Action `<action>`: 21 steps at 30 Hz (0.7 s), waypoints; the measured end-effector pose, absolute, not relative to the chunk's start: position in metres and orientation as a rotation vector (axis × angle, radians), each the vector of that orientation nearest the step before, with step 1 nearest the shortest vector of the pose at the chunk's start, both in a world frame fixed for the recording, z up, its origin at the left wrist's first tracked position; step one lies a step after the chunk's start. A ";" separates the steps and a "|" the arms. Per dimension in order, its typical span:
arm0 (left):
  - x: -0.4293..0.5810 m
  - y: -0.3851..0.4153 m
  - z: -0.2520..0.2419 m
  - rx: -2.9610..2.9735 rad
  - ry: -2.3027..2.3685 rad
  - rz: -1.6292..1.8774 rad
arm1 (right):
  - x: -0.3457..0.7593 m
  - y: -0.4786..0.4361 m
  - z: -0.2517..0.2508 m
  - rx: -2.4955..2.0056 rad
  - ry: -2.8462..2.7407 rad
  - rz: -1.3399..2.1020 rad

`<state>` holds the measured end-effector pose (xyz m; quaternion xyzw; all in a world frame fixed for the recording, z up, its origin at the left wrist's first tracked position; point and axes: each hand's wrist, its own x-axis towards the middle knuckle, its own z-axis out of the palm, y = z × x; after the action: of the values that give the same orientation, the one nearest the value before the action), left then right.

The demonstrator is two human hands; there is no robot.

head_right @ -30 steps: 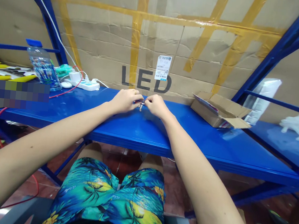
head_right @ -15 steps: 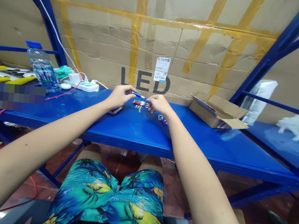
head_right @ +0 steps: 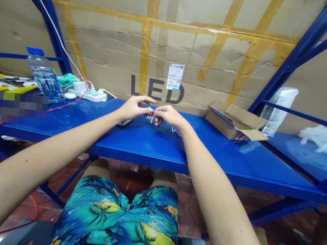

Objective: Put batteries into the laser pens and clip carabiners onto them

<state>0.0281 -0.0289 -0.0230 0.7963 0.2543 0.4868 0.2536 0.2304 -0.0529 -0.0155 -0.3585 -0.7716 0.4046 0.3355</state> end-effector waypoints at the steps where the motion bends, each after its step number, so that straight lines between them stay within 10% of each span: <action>1: 0.028 -0.028 -0.022 2.014 0.682 1.303 | 0.230 -0.054 -0.016 -0.940 -2.027 1.021; 21: 0.011 -0.012 -0.022 1.415 0.506 1.054 | 0.228 -0.061 -0.013 -0.938 -2.130 0.973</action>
<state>0.0109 -0.0117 -0.0224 0.6122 0.2190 0.4562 0.6076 0.2279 -0.0608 -0.0130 -0.3540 -0.8043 0.3672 0.3046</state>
